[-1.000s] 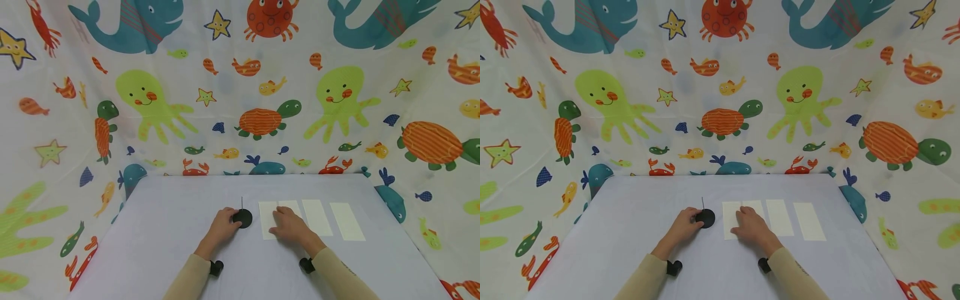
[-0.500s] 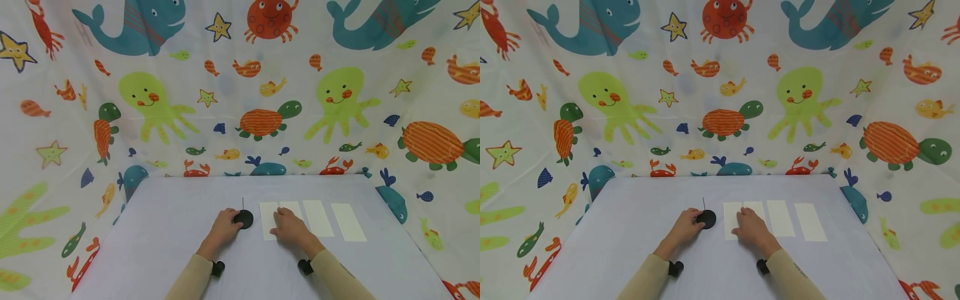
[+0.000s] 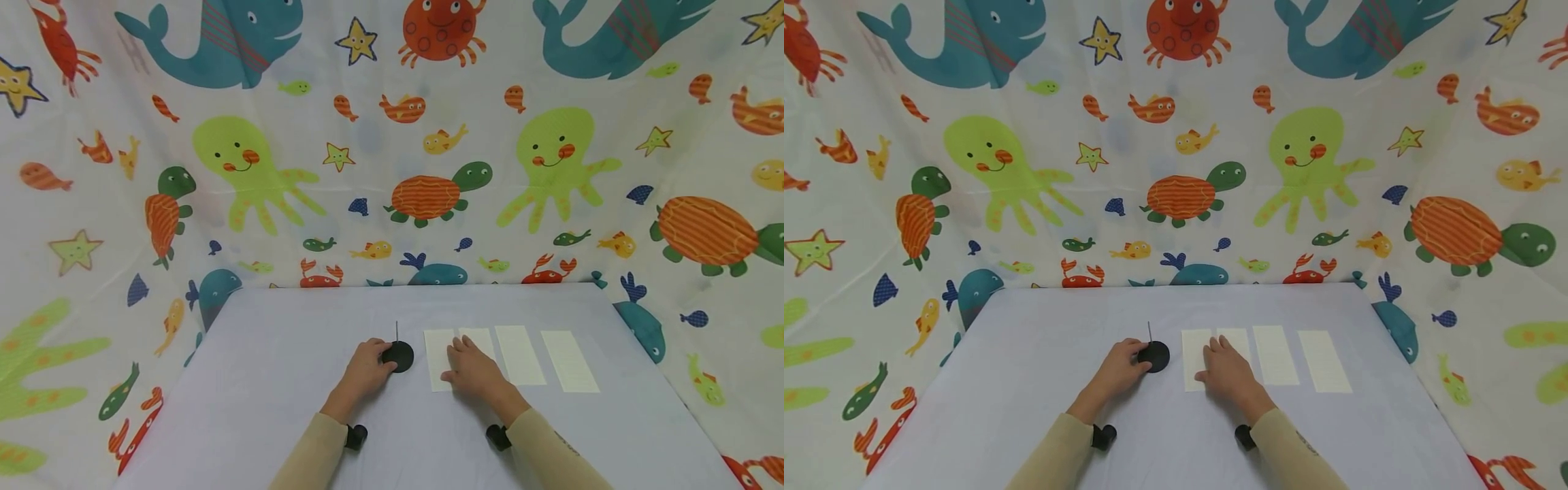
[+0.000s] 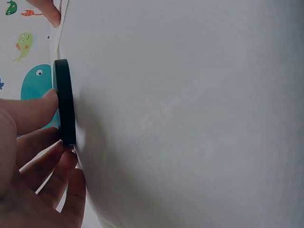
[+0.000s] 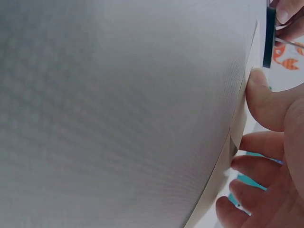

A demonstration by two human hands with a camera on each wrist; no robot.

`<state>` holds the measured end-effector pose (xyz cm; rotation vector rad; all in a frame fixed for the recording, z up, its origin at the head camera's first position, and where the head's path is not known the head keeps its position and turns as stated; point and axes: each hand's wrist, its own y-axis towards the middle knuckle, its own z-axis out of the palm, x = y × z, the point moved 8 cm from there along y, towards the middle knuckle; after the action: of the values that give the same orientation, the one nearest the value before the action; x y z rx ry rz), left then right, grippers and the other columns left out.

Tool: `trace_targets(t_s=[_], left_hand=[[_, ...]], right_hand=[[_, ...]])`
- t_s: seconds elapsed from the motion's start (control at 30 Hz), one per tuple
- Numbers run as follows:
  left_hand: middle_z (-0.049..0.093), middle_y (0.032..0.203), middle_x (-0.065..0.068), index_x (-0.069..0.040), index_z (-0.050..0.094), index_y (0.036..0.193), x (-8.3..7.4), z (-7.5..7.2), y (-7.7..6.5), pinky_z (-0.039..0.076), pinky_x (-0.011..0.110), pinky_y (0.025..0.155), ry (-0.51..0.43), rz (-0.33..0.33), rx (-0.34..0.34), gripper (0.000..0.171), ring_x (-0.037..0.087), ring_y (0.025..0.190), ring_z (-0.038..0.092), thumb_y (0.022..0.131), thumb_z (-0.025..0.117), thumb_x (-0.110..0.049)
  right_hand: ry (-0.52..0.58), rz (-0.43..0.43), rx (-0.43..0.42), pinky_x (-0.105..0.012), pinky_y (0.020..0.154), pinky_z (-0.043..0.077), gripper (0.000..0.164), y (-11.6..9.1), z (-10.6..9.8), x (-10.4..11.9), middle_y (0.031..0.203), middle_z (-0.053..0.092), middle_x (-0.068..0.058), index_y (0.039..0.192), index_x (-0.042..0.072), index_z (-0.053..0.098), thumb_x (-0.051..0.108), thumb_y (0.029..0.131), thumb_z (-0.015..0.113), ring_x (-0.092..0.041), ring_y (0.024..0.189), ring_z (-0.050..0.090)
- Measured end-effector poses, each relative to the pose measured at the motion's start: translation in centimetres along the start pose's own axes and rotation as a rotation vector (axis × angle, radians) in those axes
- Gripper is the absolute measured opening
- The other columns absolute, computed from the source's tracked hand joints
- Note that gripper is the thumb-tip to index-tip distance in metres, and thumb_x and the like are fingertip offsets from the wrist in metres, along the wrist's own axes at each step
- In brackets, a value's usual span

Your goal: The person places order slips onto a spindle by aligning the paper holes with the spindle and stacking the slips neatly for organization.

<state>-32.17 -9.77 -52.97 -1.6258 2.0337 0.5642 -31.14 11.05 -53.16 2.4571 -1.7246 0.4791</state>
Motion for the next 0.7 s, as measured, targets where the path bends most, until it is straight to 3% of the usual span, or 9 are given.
trace_targets(t_s=[0.5,0.7], left_hand=[[0.059,0.135,0.019,0.001,0.065,0.132,0.1,-0.1,-0.1,0.044,0.05,0.106,-0.01,-0.02,-0.006,0.046,0.037,0.126,0.053,0.093,0.075,-0.02],[0.059,0.134,0.02,0.002,0.065,0.131,-0.2,-0.2,0.0,0.044,0.051,0.106,-0.004,-0.011,-0.007,0.046,0.038,0.126,0.053,0.092,0.075,-0.019]], right_hand=[[0.013,0.006,-0.071,-0.051,0.111,0.039,0.051,-0.4,-0.1,0.7,0.145,0.054,-0.024,0.132,-0.005,0.062,0.026,0.093,0.075,-0.041,0.141,0.042],[0.024,-0.026,-0.16,-0.051,0.102,0.047,0.04,-0.8,-0.6,1.3,0.136,0.06,-0.024,0.12,-0.003,0.069,0.019,0.089,0.079,-0.043,0.132,0.051]])
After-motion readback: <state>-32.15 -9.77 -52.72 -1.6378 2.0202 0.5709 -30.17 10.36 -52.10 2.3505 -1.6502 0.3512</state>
